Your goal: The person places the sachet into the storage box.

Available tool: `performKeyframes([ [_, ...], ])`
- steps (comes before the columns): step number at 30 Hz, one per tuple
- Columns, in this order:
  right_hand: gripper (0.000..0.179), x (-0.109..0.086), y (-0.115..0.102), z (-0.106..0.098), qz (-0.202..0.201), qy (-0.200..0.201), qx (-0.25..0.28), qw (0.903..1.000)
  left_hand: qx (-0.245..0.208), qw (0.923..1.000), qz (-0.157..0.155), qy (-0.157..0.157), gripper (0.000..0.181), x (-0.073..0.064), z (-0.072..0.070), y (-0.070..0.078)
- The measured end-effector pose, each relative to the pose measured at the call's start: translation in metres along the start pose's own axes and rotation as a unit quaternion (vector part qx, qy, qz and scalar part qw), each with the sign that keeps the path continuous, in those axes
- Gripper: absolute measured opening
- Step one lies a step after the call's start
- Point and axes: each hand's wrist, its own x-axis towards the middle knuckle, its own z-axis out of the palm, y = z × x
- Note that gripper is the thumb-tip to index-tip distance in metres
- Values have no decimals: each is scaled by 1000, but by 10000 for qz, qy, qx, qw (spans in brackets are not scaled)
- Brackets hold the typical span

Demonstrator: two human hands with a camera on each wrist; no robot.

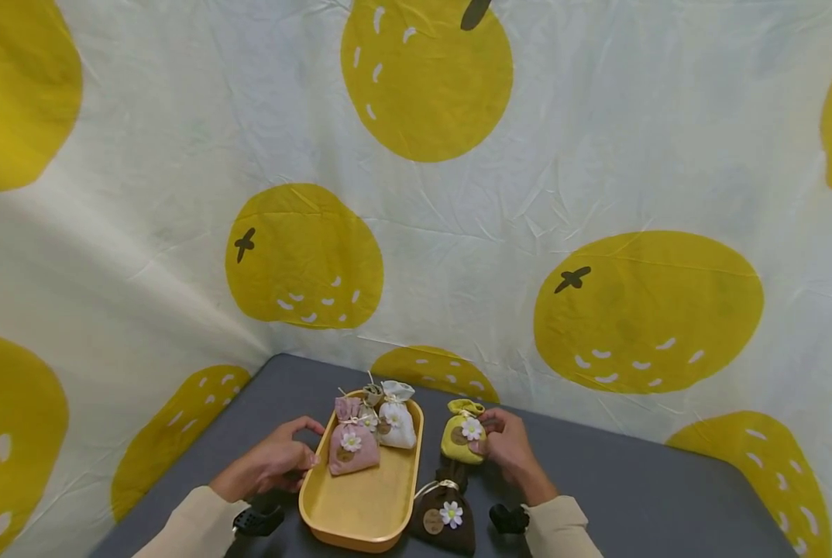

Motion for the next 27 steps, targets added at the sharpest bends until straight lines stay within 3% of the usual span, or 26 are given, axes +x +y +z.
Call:
performKeyframes([
  [27, 44, -11, -43, -4, -150, 126, 80, 9998, -49, 10000, 0, 3, 49, -1, -1, -1],
])
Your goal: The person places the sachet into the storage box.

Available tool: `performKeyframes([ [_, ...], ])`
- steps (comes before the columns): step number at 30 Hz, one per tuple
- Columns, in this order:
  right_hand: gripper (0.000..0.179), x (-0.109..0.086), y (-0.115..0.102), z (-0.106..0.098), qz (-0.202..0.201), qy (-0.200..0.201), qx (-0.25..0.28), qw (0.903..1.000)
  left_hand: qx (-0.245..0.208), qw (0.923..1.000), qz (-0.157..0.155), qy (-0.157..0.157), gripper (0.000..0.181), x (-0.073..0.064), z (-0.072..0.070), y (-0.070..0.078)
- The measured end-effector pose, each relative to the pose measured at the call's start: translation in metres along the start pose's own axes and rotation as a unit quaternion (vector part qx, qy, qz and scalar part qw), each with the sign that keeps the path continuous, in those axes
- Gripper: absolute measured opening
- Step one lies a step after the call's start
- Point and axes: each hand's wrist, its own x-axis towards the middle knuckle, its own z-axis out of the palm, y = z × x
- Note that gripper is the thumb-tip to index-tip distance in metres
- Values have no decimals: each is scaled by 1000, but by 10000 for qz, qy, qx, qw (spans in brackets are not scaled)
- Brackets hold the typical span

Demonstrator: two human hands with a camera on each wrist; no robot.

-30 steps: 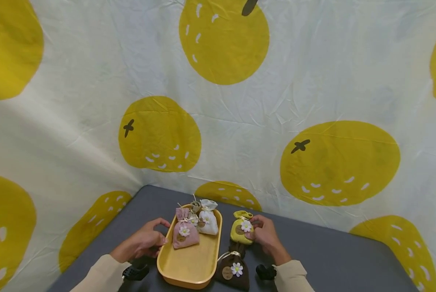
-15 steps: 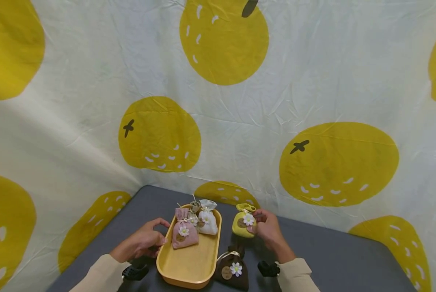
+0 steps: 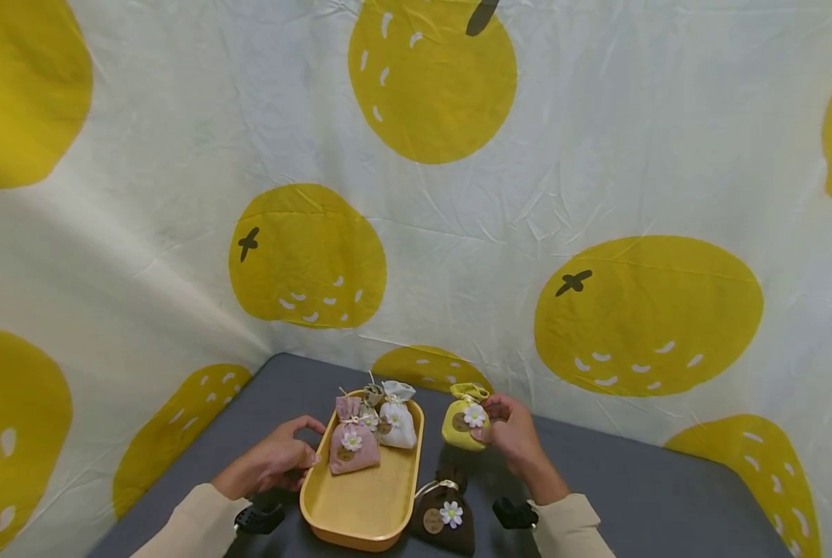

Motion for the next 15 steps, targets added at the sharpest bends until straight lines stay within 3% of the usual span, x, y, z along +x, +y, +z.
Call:
performKeyframes([
  [15, 47, -12, -21, 17, -323, -83, 292, 9990, -31, 9999, 58, -149, 49, 0, -2, 0],
])
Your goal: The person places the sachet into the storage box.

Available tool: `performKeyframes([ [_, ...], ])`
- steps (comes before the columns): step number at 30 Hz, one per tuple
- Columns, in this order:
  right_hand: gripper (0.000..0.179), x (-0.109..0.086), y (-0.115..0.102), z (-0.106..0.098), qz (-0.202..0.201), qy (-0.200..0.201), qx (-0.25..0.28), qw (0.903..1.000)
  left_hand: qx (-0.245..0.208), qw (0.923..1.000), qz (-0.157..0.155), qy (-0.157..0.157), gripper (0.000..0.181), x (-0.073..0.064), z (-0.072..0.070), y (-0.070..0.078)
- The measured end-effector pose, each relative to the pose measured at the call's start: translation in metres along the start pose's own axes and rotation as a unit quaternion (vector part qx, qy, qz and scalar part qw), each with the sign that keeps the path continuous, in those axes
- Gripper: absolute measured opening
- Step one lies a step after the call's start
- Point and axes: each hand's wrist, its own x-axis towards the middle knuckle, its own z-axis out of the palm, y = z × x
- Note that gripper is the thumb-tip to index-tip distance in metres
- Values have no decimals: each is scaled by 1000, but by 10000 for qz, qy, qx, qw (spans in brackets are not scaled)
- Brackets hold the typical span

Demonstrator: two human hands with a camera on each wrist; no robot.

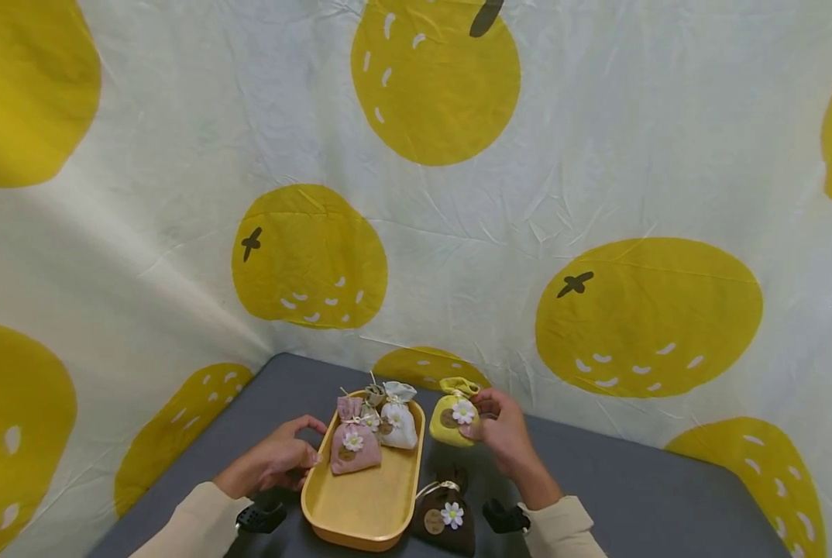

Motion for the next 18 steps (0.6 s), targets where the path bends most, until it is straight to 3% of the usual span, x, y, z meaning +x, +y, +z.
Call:
performKeyframes([
  [8, 49, -7, -10, 14, -180, 82, 187, 9996, -4, 10000, -4, 17, 49, 0, 0, 0],
  [18, 52, -14, -16, 34, -396, 62, -143, 9991, -45, 10000, -33, -7, 50, 1, -1, -2],
])
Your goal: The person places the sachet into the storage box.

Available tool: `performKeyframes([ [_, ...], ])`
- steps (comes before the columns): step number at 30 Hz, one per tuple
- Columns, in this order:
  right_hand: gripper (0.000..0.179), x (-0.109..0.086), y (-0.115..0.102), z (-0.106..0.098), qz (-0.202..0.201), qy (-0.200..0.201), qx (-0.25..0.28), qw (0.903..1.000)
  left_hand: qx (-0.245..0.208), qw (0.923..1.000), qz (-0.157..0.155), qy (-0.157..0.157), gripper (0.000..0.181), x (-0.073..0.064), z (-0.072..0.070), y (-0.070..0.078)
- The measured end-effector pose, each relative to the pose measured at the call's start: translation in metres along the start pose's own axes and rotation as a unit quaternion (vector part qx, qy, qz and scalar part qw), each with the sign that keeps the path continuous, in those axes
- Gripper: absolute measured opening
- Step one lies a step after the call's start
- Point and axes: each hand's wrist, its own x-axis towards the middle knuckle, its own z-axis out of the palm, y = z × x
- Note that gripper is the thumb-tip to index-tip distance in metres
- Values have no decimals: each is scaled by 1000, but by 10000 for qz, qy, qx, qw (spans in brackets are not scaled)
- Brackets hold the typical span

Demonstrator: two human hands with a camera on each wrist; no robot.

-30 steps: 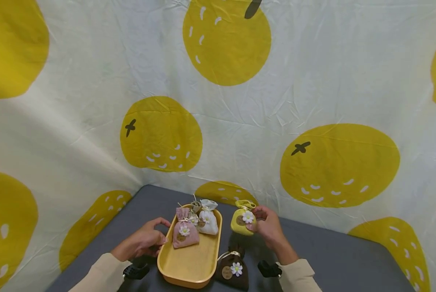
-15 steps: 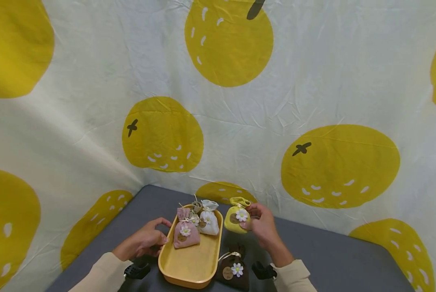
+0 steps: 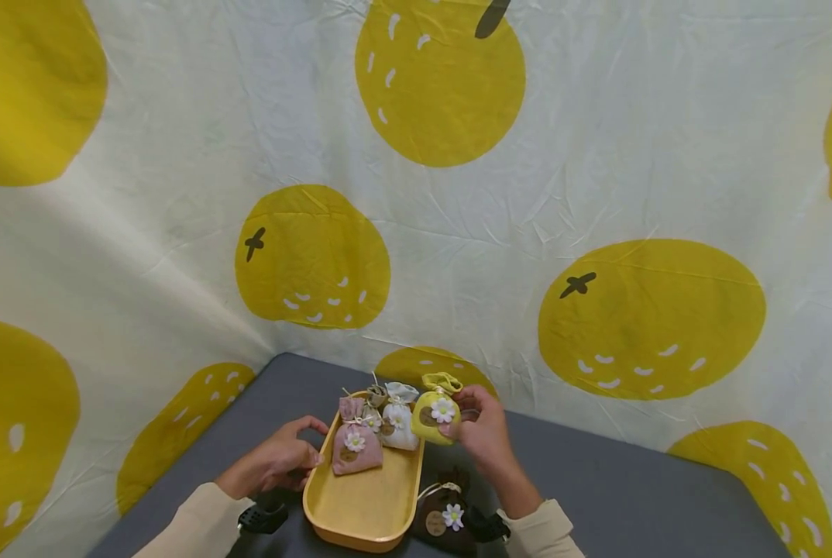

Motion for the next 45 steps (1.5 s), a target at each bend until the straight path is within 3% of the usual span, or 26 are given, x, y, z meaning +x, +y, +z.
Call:
performKeyframes([
  [12, 49, -7, 1, 23, -104, -125, -220, 9996, -16, 10000, -25, 43, 50, 0, 2, 1],
  [27, 43, -10, 12, 37, -187, -563, -539, 9968, -52, 10000, 80, -1, 49, 0, 1, 0],
  [45, 43, -17, 34, 56, -756, -432, -1112, 9900, -56, 10000, 76, -24, 50, -1, 1, 0],
])
